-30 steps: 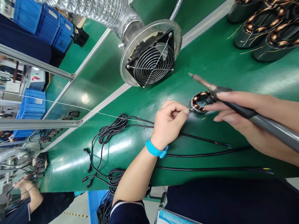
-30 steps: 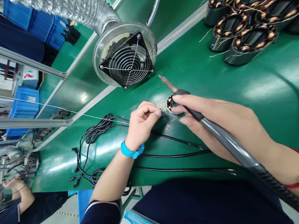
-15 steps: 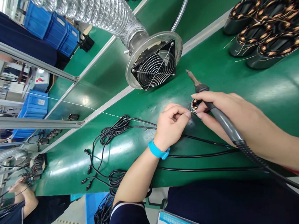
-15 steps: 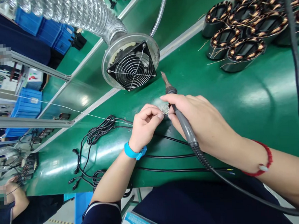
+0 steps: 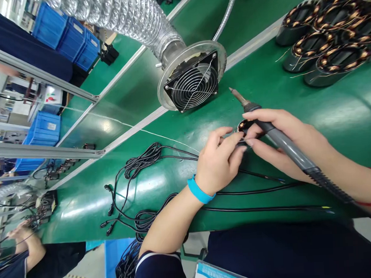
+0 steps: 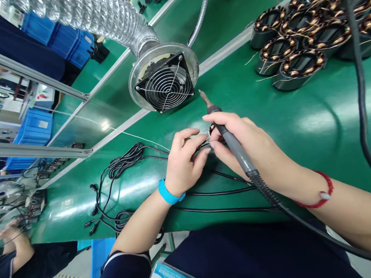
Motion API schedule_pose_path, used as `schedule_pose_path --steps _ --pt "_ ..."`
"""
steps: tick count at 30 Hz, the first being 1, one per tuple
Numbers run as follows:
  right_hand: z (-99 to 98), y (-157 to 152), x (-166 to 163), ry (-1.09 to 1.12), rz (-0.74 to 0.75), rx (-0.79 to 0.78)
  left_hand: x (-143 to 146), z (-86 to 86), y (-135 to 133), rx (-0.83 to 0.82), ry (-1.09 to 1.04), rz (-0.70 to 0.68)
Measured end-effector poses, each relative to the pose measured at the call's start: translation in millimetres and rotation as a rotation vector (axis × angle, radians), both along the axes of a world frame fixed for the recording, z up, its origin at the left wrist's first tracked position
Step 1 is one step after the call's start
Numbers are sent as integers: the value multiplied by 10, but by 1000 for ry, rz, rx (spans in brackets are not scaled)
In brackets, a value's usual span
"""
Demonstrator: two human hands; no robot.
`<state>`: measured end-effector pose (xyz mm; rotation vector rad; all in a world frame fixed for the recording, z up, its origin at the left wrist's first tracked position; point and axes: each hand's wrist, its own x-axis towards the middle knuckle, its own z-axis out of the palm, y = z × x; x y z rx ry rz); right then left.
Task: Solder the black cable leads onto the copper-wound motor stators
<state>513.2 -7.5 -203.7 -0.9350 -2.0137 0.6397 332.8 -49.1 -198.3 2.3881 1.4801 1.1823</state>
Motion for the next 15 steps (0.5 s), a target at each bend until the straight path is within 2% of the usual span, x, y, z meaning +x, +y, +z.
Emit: schedule_pose_path --steps 3,6,9,12,15 --pt "12 10 -19 3 16 -13 -4 -9 0 20 -3 -4" --pt "-1 8 -19 1 18 5 -15 15 2 -12 -94 -26" --pt "-47 13 11 -4 44 38 -28 45 12 -137 -259 -48" --pt "-108 39 57 -11 53 92 -41 54 33 -332 -437 -40" --pt "-162 73 105 -89 80 124 -46 44 60 -466 -575 -16"
